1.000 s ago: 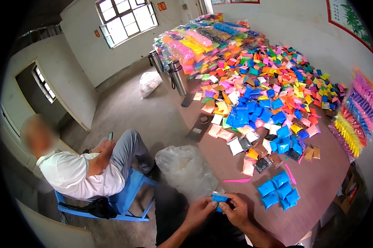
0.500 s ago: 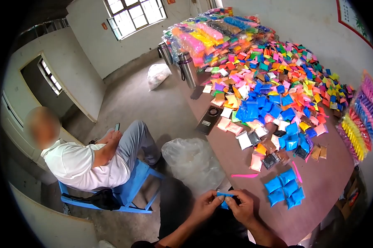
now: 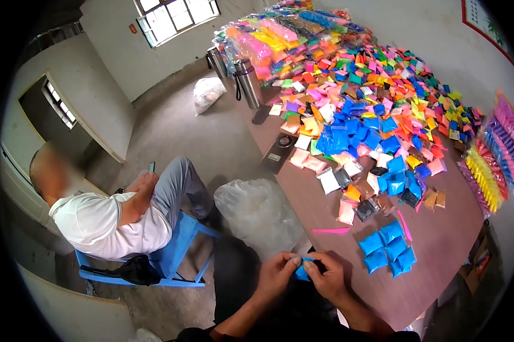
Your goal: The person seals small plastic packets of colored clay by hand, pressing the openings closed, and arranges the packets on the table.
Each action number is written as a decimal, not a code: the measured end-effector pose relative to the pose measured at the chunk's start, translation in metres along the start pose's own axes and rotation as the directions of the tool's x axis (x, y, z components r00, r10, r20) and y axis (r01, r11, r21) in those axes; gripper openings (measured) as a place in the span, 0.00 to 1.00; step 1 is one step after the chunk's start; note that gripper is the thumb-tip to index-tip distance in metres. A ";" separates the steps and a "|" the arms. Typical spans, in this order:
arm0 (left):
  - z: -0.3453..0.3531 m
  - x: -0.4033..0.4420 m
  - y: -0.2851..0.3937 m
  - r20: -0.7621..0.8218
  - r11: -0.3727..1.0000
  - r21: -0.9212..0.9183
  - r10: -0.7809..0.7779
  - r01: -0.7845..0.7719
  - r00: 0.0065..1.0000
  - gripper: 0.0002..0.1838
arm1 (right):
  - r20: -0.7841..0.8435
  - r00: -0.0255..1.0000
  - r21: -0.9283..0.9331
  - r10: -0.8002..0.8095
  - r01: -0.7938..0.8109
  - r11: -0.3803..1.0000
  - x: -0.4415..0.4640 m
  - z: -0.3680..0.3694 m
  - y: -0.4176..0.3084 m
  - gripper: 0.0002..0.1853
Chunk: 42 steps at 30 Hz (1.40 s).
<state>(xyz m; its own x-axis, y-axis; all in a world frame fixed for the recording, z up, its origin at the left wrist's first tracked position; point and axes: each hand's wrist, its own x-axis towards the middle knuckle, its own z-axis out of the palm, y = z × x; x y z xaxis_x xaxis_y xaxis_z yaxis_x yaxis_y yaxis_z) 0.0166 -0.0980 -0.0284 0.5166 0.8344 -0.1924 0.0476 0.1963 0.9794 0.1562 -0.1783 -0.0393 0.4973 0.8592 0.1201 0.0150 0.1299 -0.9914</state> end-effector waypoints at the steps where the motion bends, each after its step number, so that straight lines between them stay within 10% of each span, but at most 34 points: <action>1: 0.001 0.001 0.001 -0.008 1.000 -0.022 0.012 -0.012 1.000 0.07 | 0.010 1.000 -0.065 -0.005 0.006 0.998 0.001 -0.001 -0.001 0.09; 42: -0.007 -0.002 -0.009 0.208 0.994 -0.102 -0.006 0.027 0.978 0.08 | 0.010 0.980 0.185 0.200 -0.198 0.962 0.000 0.001 0.004 0.09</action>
<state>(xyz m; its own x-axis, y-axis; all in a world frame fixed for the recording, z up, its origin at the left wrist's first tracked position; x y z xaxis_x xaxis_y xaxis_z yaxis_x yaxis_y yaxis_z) 0.0095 -0.0978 -0.0370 0.6827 0.7079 -0.1809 -0.0255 0.2705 0.9624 0.1552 -0.1777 -0.0435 0.4813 0.8729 -0.0799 -0.2450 0.0464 -0.9684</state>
